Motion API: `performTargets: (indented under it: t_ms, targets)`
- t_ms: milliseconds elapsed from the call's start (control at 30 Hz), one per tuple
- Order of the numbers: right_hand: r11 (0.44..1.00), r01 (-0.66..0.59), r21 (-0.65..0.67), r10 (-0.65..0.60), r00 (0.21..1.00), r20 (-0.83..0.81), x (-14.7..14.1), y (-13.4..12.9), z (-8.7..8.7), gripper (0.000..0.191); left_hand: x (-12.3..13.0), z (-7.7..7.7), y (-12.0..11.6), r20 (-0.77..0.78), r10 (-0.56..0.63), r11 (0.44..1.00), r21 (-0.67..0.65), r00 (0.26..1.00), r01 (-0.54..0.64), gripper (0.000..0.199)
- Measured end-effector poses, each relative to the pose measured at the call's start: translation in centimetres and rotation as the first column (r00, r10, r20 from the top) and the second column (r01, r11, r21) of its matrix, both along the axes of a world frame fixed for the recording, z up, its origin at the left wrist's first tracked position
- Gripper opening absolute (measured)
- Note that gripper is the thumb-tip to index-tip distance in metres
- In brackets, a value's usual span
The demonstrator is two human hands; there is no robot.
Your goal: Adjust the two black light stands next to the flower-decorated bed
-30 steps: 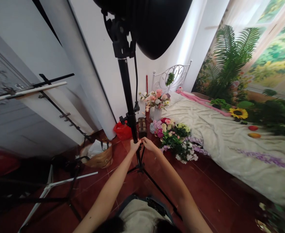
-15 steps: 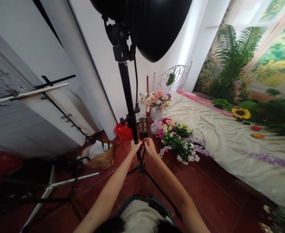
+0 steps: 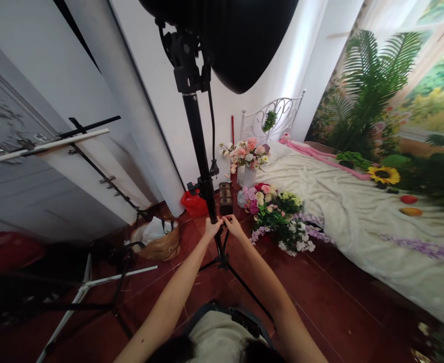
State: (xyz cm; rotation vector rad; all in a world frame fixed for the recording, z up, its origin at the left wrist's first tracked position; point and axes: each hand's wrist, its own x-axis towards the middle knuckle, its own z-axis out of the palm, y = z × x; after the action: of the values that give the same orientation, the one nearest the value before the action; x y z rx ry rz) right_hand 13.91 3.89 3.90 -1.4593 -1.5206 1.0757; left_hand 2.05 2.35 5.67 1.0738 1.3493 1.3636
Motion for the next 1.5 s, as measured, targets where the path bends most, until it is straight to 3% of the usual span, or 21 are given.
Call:
performTargets:
  t_ms: [133, 233, 367, 500, 633, 733, 1000, 1267, 1367, 1500]
  targets:
    - [0.992, 0.006, -0.128, 0.006, 0.996, 0.092, -0.3, 2.0, 0.7, 0.021, 0.1, 0.0, 0.0, -0.005, -0.006, 1.0, 0.001, 1.0, 0.006, 0.024]
    - [0.989, 0.009, -0.15, 0.007, 0.995, 0.103, -0.2, 1.8, 1.2, 0.02, 0.1, 0.0, 0.0, -0.008, 0.004, 1.0, 0.018, 1.0, -0.004, 0.024]
    - [0.999, 0.023, 0.046, -0.025, 0.999, 0.045, -0.1, -1.3, 0.9, 0.032, -0.1, 0.1, -0.1, -0.016, -0.022, 0.999, 0.033, 1.0, 0.023, 0.022]
    - [0.962, -0.048, 0.267, 0.043, 0.999, 0.021, -0.4, -3.7, -0.2, 0.038, -0.2, 0.3, -0.1, -0.035, -0.039, 0.998, 0.04, 0.999, 0.041, 0.022]
    - [0.972, -0.036, 0.231, 0.019, 0.997, 0.075, -0.5, -3.2, -1.2, 0.043, -0.1, 0.6, -0.2, -0.03, -0.044, 0.998, 0.048, 0.999, 0.045, 0.022]
    - [0.972, -0.073, 0.222, 0.027, 0.979, 0.204, -0.1, -2.5, -1.5, 0.045, 0.0, 0.7, -0.2, -0.032, -0.053, 0.998, 0.037, 0.998, 0.054, 0.021]
    - [0.921, -0.262, 0.287, 0.092, 0.865, 0.493, 0.8, -1.5, 0.1, 0.043, -0.2, 0.4, 0.0, -0.066, -0.078, 0.997, 0.001, 0.995, 0.079, 0.022]
    - [0.965, -0.206, 0.164, 0.055, 0.766, 0.641, 0.2, -0.6, 0.3, 0.044, -0.4, -0.4, 0.1, -0.06, -0.088, 0.996, 0.0, 0.994, 0.088, 0.019]
    - [0.971, -0.222, 0.086, 0.118, 0.762, 0.637, 0.3, -0.2, 0.4, 0.027, -0.5, -0.5, 0.1, -0.068, -0.1, 0.995, 0.017, 0.993, 0.101, 0.022]
    - [0.971, -0.238, -0.019, 0.212, 0.823, 0.526, 0.5, 1.4, 1.2, 0.007, -0.6, -0.5, 0.2, -0.043, -0.1, 0.995, -0.024, 0.994, 0.099, 0.022]
